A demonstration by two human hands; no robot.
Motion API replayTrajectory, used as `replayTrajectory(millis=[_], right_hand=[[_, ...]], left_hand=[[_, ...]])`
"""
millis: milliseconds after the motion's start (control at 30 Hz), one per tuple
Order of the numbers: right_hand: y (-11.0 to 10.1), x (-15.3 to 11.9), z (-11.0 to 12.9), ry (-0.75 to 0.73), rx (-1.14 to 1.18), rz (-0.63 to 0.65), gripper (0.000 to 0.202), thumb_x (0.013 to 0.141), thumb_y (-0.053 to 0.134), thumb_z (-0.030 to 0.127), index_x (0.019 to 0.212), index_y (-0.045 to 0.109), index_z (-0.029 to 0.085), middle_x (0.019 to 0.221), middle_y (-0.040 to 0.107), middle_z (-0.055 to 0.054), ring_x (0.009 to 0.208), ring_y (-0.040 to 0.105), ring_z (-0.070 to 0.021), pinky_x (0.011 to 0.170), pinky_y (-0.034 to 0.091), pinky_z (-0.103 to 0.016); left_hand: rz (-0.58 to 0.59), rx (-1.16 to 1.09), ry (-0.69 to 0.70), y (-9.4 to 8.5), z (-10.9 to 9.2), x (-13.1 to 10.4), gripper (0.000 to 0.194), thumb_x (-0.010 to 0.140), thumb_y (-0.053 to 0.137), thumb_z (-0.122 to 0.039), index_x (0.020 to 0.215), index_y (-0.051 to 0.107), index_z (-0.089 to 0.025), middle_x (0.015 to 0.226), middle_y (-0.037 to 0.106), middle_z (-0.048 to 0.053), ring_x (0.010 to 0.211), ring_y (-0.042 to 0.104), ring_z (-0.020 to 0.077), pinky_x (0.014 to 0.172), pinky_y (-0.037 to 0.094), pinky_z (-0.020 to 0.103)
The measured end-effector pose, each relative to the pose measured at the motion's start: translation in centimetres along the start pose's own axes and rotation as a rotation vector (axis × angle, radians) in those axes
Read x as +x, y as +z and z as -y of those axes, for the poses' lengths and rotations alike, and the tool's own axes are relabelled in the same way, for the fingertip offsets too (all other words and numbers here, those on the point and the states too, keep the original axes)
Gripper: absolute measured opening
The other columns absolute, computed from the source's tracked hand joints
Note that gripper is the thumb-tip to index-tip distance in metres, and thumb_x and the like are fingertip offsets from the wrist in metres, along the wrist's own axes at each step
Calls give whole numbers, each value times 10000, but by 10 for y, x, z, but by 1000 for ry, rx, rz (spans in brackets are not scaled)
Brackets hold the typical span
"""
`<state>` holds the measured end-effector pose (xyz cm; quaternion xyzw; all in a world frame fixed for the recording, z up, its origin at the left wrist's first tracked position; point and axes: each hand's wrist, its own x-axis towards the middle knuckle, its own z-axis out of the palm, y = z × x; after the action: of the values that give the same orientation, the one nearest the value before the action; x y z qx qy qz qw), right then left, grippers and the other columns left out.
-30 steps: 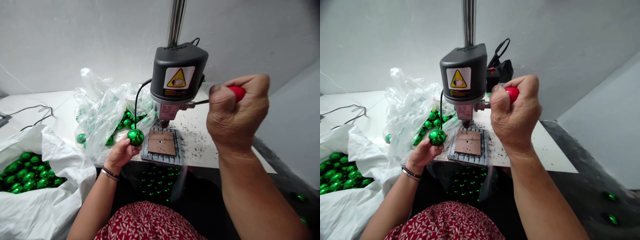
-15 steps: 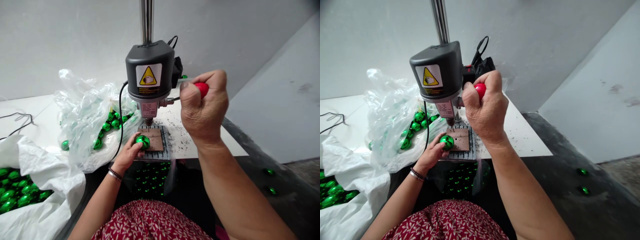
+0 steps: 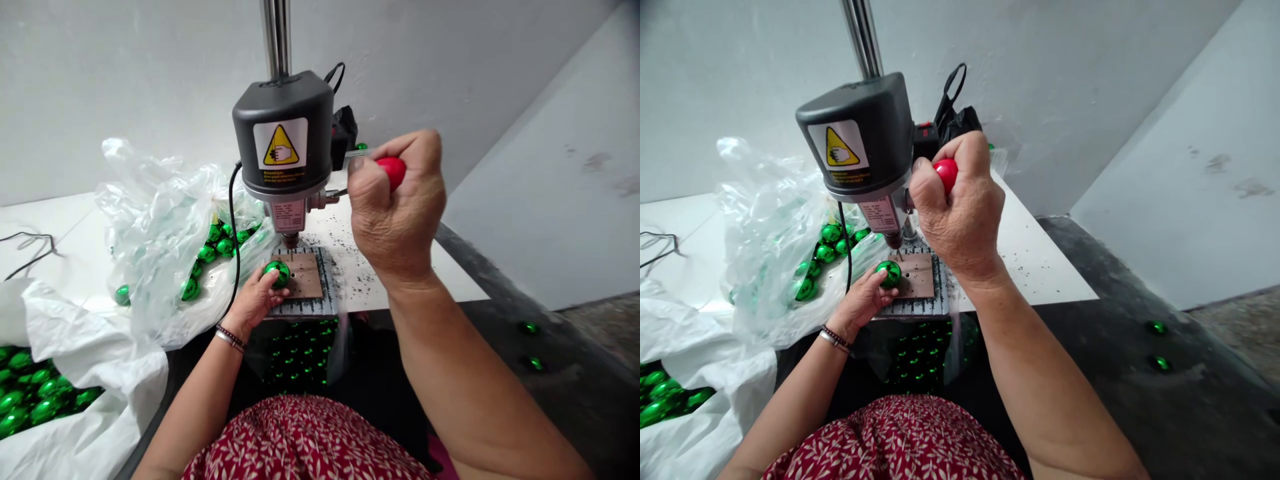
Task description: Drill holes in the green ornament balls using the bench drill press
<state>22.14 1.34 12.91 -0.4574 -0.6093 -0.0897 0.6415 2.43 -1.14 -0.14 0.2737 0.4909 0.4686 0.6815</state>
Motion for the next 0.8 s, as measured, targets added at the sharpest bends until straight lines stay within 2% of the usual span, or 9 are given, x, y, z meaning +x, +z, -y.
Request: replayTrajectory(millis=[100, 200, 567, 800], right_hand=[[-1, 0, 2, 1, 11, 18, 242, 1012, 500, 406, 928, 467, 181, 834, 497, 22, 723, 497, -31, 697, 481, -191], [-1, 0, 3, -1, 5, 23, 216, 1011, 502, 381, 935, 462, 183, 834, 504, 22, 725, 504, -31, 710, 489, -192], [-3, 0, 4, 56, -37, 97, 320, 1044, 440, 489, 957, 485, 184, 874, 543, 13, 762, 528, -31, 724, 502, -196], [-5, -2, 2, 24, -11, 57, 345, 1034, 444, 525, 951, 499, 195, 878, 555, 18, 756, 545, -37, 716, 512, -201]], left_hand=[[-45, 123, 12, 6, 0, 3, 492, 852, 773, -272, 1292, 567, -194, 959, 710, 19, 586, 700, 100, 496, 478, 173], [-30, 211, 29, 9, 0, 7, 520, 862, 755, -272, 1339, 564, -196, 1024, 700, 36, 608, 703, 98, 506, 483, 177], [17, 400, 84, 15, -5, 10, 583, 863, 738, -318, 1417, 575, -236, 1133, 682, 58, 645, 675, 88, 558, 545, 203], [-22, 685, 158, 22, -2, 16, 691, 835, 764, -251, 1494, 565, -191, 907, 707, 14, 617, 634, 111, 596, 542, 232]])
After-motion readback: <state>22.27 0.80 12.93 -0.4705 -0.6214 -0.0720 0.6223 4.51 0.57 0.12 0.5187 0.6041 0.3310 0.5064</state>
